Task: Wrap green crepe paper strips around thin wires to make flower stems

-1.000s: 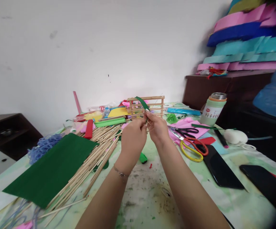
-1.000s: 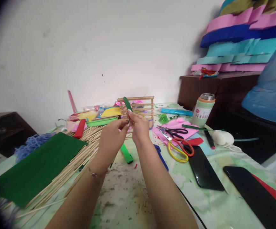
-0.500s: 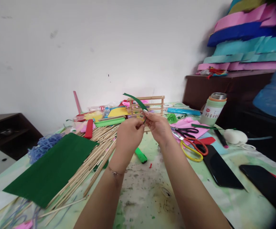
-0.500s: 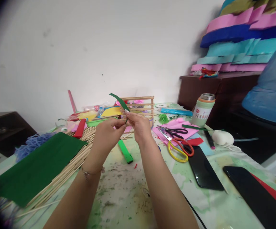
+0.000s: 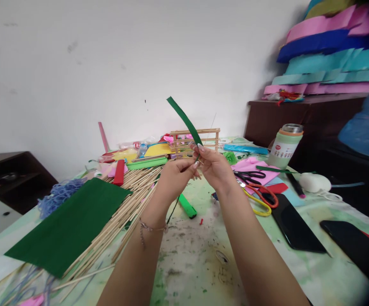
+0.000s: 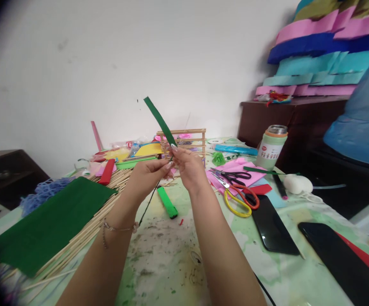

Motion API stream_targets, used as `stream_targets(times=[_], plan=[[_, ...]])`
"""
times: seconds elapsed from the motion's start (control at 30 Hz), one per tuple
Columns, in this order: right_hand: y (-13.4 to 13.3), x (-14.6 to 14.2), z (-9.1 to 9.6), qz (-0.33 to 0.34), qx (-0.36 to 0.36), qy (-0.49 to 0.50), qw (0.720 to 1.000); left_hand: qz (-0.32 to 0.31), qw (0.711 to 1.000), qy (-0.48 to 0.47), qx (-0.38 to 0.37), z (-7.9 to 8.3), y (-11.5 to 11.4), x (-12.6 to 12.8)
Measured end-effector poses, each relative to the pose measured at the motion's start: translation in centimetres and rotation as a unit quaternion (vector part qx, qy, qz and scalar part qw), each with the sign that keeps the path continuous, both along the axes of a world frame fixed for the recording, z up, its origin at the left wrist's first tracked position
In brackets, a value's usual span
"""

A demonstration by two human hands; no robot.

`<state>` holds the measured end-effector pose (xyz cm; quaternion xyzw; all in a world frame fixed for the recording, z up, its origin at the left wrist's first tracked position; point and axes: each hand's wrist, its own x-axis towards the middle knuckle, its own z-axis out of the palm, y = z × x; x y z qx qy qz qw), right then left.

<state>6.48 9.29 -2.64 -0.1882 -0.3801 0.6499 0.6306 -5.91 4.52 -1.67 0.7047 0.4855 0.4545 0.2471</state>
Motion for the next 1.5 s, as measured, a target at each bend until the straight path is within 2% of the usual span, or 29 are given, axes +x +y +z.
stream_targets(times=[0.1,0.23,0.3,0.37,0.4,0.47,0.53,0.57,0.67,0.73,0.77,0.83,0.97,1.07,1.17,1.23,1.27,1.33,1.4,1.43,1.5], plan=[[-0.3,-0.4,0.1,-0.013,0.002,-0.002,1.0,0.088,0.986,0.109,0.085,0.0,-0.6,0.4],[-0.5,-1.3,-0.1,-0.061,0.003,-0.009,0.998,0.218,0.91,0.281,0.214,-0.3,-1.6,1.3],[-0.5,-1.7,-0.3,-0.067,0.005,-0.007,0.998,0.262,0.877,0.317,0.25,-0.6,-1.9,1.8],[-0.5,-1.8,-0.3,-0.065,0.011,0.002,0.998,0.281,0.869,0.315,0.258,-0.8,-2.0,2.1],[-0.5,-1.8,-0.3,-0.066,0.011,0.007,0.998,0.276,0.88,0.297,0.246,-0.9,-1.9,2.1],[-0.5,-1.4,-0.1,-0.072,0.01,0.016,0.997,0.231,0.928,0.222,0.189,-0.8,-1.5,1.8],[-0.6,-0.8,0.2,-0.051,0.014,0.014,0.999,0.136,0.981,0.101,0.097,-0.5,-1.0,1.1],[-0.7,-0.5,0.3,-0.019,0.019,0.005,1.0,0.077,0.995,0.037,0.048,-0.3,-0.8,0.7],[-1.1,0.3,0.6,0.095,0.038,-0.039,0.994,-0.086,0.993,-0.074,-0.039,0.3,-0.3,-0.4],[-1.3,0.5,0.6,0.127,0.049,-0.061,0.989,-0.14,0.983,-0.095,-0.065,0.6,-0.3,-0.7],[-1.4,0.4,0.7,0.124,0.052,-0.066,0.989,-0.144,0.982,-0.1,-0.072,0.7,-0.4,-0.7],[-1.6,0.2,0.7,0.096,0.054,-0.071,0.991,-0.105,0.987,-0.102,-0.071,0.8,-0.6,-0.6],[-1.4,-0.6,0.5,0.01,0.08,-0.069,0.994,0.058,0.998,-0.013,-0.013,0.9,-1.4,-0.1],[-1.2,-1.3,0.2,-0.049,0.088,-0.069,0.992,0.186,0.975,0.106,0.061,0.7,-2.0,0.4],[-1.0,-1.5,0.1,-0.072,0.085,-0.065,0.992,0.24,0.95,0.163,0.115,0.6,-2.3,0.8],[-1.1,-1.4,0.1,-0.062,0.082,-0.054,0.993,0.209,0.962,0.14,0.107,0.6,-2.1,0.7],[-1.2,-1.3,0.2,-0.051,0.079,-0.047,0.994,0.17,0.976,0.109,0.087,0.7,-1.9,0.5],[-1.4,-1.0,0.4,-0.016,0.068,-0.037,0.997,0.058,0.998,0.017,0.022,0.8,-1.3,0.1],[-1.5,-0.7,0.5,0.03,0.06,-0.039,0.997,-0.041,0.996,-0.069,-0.04,0.9,-0.9,-0.2],[-1.6,-0.7,0.5,0.047,0.056,-0.043,0.996,-0.065,0.991,-0.097,-0.059,0.9,-0.7,-0.4],[-1.6,-0.8,0.4,0.051,0.052,-0.049,0.996,-0.057,0.989,-0.119,-0.071,0.9,-0.6,-0.4]])
